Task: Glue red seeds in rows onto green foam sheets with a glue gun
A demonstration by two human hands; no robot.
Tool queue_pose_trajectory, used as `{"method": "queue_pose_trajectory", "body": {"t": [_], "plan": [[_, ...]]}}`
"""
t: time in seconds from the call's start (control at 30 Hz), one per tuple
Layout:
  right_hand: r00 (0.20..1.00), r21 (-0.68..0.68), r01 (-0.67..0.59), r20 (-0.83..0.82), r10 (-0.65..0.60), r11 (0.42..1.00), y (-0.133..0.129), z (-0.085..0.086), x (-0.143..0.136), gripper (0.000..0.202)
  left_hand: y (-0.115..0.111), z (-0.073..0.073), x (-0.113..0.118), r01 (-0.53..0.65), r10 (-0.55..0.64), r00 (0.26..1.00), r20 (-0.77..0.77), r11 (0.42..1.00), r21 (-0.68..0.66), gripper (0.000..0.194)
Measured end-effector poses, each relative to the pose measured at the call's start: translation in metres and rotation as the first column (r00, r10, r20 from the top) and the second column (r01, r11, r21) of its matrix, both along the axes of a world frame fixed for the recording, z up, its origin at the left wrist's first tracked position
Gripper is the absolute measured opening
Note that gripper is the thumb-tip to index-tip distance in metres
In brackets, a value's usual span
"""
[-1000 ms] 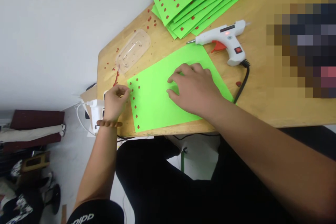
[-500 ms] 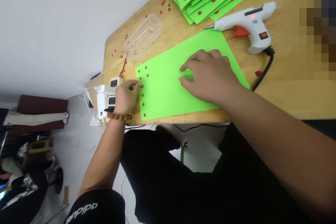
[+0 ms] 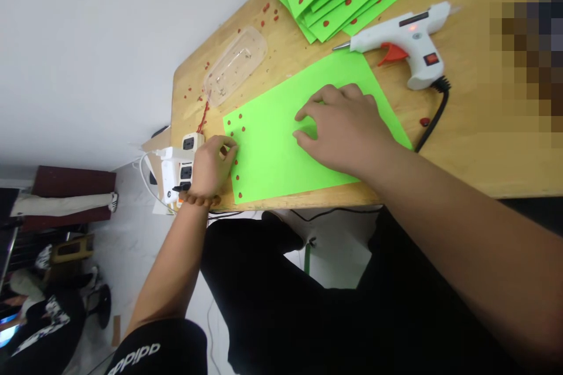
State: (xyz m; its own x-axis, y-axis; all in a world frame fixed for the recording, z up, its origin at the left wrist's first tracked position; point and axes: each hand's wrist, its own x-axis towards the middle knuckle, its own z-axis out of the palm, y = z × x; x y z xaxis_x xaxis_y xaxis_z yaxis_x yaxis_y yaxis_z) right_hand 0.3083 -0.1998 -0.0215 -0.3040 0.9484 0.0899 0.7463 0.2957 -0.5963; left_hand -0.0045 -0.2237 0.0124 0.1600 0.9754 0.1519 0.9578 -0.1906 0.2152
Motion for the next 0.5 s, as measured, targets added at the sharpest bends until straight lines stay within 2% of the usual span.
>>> {"method": "queue_pose_trajectory", "body": {"t": [0.23, 0.33, 0.5], "plan": [[1.000, -0.002, 0.011, 0.025, -0.011, 1.000, -0.001, 0.001, -0.001, 0.040, -0.021, -0.005, 0.002, 0.094, -0.097, 0.993, 0.061, 0.995, 0.046, 0.013], [1.000, -0.006, 0.006, 0.017, -0.006, 1.000, -0.001, 0.002, 0.000, 0.039, -0.023, -0.005, 0.002, 0.067, -0.071, 0.995, 0.072, 0.996, 0.055, 0.015], [1.000, -0.005, 0.001, 0.005, -0.001, 1.000, -0.001, 0.000, 0.000, 0.040, -0.018, -0.007, 0.003, -0.013, 0.013, 1.000, 0.008, 0.999, 0.043, 0.013]]}}
